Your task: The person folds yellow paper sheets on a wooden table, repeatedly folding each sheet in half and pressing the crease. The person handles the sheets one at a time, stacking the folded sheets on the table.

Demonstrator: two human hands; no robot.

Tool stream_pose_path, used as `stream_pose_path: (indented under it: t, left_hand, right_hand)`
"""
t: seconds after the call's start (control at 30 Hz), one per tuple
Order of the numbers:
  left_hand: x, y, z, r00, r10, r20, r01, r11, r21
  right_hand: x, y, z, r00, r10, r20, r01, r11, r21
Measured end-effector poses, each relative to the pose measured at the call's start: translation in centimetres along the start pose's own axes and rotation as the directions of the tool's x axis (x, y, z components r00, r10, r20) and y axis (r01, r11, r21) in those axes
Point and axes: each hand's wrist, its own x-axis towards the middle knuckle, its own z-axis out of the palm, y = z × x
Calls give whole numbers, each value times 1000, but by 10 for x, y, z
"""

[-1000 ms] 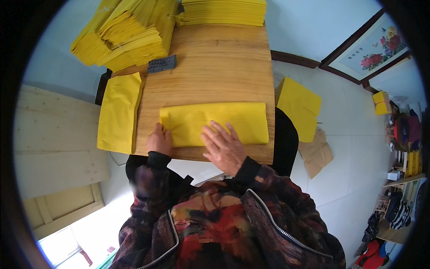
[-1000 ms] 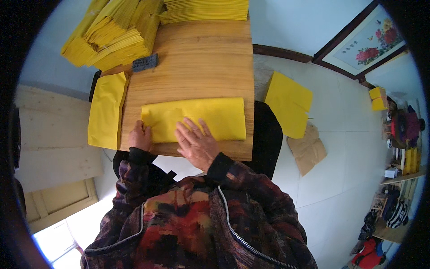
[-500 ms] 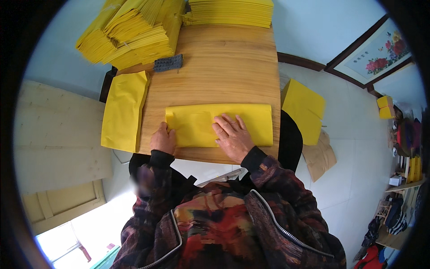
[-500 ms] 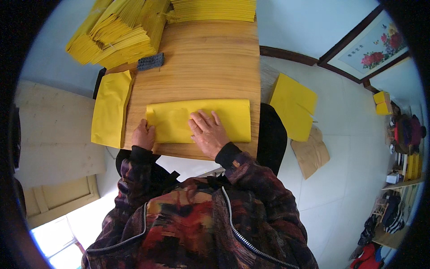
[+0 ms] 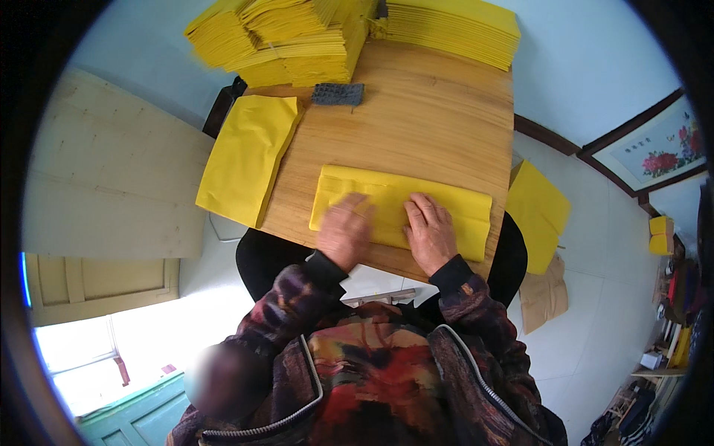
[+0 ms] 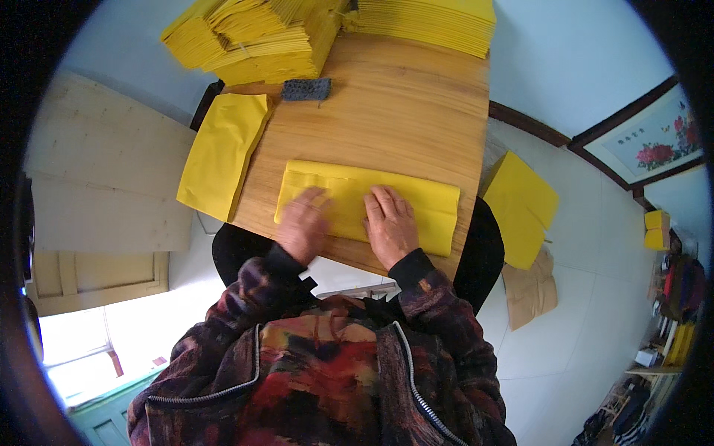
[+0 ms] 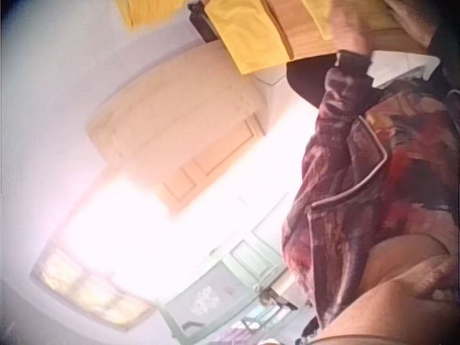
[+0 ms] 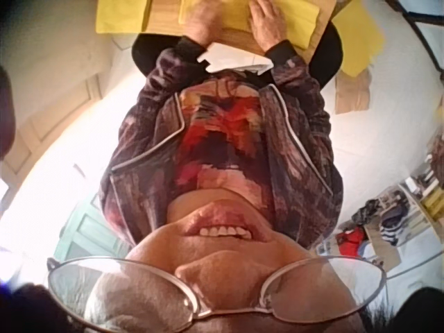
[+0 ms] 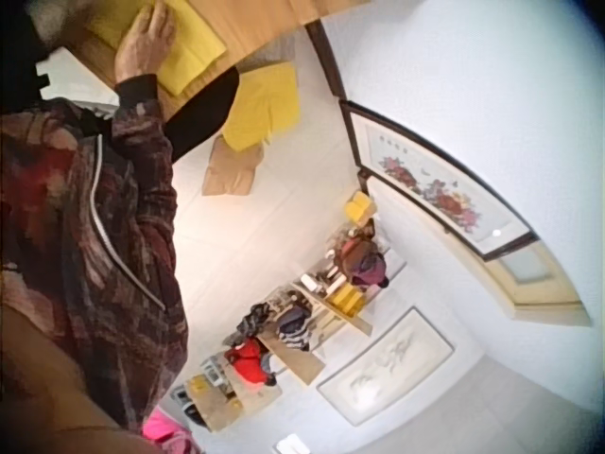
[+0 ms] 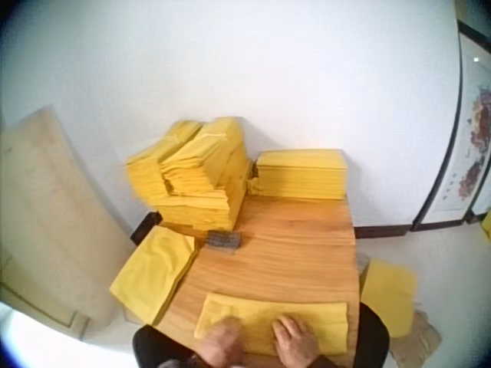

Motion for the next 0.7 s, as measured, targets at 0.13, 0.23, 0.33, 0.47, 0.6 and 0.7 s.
stream_pose_path:
  t: [0.13, 0.23, 0.33, 0.47, 0.6, 0.7]
  left_hand:
    - [4, 23, 23, 978, 2, 209, -12, 999, 45]
    - [10, 14, 28, 978, -42, 206, 28, 997, 72]
    - [11, 7, 25, 976, -76, 206, 66, 996, 53]
    - [11, 2, 22, 971, -64, 229, 50, 997, 63]
    - [24, -12, 22, 964, -53, 262, 15, 990, 144]
    - [35, -22, 25, 959, -36, 281, -4, 990, 139]
  right_hand:
    - [2, -1, 0, 998, 56, -9, -56, 998, 40]
    - [3, 0, 0, 997, 82, -12, -82, 996, 30]
    - [2, 0, -1, 997, 79, 2, -79, 997, 14]
    - [2, -1, 0, 997, 74, -24, -73, 997, 26]
    - [3, 1, 3, 997, 71, -32, -70, 997, 20]
    - [3, 2, 3, 997, 56, -52, -54, 998, 45]
